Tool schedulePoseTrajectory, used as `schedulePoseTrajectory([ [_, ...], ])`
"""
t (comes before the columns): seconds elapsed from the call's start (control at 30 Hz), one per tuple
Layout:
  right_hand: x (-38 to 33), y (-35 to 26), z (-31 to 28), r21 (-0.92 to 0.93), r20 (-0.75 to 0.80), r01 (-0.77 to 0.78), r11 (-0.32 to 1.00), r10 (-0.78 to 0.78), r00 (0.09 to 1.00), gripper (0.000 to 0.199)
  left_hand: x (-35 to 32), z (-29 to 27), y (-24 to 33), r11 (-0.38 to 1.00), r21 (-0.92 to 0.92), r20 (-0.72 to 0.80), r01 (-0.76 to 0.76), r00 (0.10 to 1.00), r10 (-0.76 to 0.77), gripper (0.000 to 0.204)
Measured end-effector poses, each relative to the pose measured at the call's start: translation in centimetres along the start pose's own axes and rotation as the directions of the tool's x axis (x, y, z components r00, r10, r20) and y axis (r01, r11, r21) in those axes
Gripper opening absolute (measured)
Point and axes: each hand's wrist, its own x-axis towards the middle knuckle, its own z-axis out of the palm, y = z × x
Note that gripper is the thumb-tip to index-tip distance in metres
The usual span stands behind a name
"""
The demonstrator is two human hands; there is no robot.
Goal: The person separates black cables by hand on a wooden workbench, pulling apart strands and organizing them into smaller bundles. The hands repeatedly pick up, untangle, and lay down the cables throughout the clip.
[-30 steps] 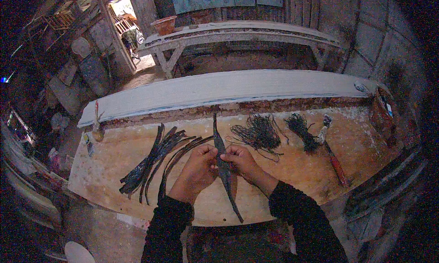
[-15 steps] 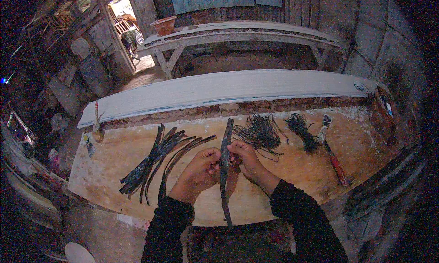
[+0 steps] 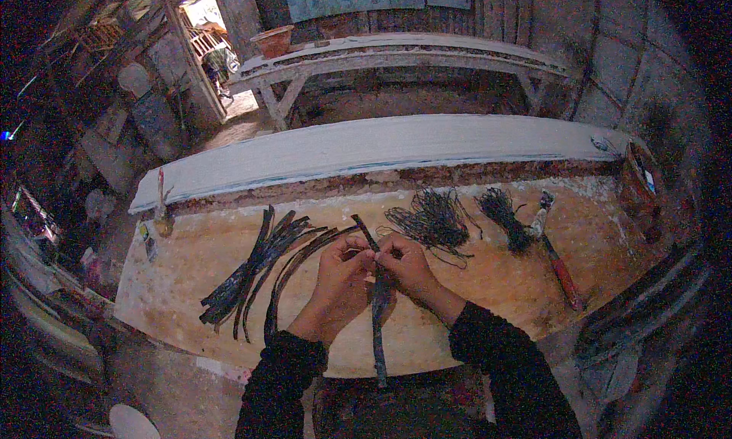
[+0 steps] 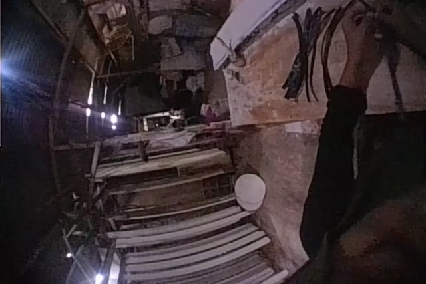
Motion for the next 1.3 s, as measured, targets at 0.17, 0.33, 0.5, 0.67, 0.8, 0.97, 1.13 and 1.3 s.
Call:
schedulePoseTrajectory([
  [0.17, -0.1, 0.0, -0.2, -0.070, 0.027, 0.083, 0.994, -0.081, 0.996, 0.016, 0.7, -1.4, -1.2, 0.998, -0.053, -0.005, 0.030, 1.000, -0.030, 0.008],
  [0.33, -0.1, -0.1, -0.2, -0.083, 0.010, 0.011, 0.996, -0.010, 1.000, 0.016, 0.2, 0.1, -0.7, 0.999, -0.031, -0.090, 0.018, 0.996, -0.021, 0.009],
  [0.5, 0.1, 0.6, -0.2, -0.031, 0.018, 0.045, 0.998, -0.045, 0.999, 0.015, 0.3, -0.1, -0.6, 0.998, -0.036, -0.097, 0.054, 0.994, -0.057, 0.010],
  [0.67, 0.0, 0.6, -0.3, -0.093, 0.036, 0.055, 0.994, -0.052, 0.998, 0.013, 0.1, -0.2, -0.4, 0.995, -0.058, -0.047, 0.082, 0.995, -0.085, 0.009],
  [0.8, -0.1, 0.7, 0.0, -0.068, 0.024, 0.064, 0.996, -0.063, 0.998, 0.013, 0.2, -0.4, -0.2, 0.995, -0.031, -0.061, 0.092, 0.994, -0.094, 0.005],
  [0.97, -0.1, 0.1, -0.4, -0.027, -0.013, -0.077, 0.997, 0.076, 0.997, 0.013, -0.9, 1.4, 1.3, 0.990, -0.072, -0.142, 0.123, 0.981, -0.133, 0.008],
  [1.13, 0.1, -0.2, -0.6, 0.305, 0.019, -0.211, 0.929, 0.216, 0.976, 0.010, -0.9, 1.2, 1.1, 0.978, -0.171, -0.035, 0.121, 0.991, -0.129, 0.008],
  [1.3, 0.6, 1.3, -0.4, 0.470, 0.092, -0.214, 0.857, 0.194, 0.977, 0.009, 0.5, -0.6, -0.2, 0.980, -0.162, -0.045, 0.113, 0.992, -0.122, 0.007],
])
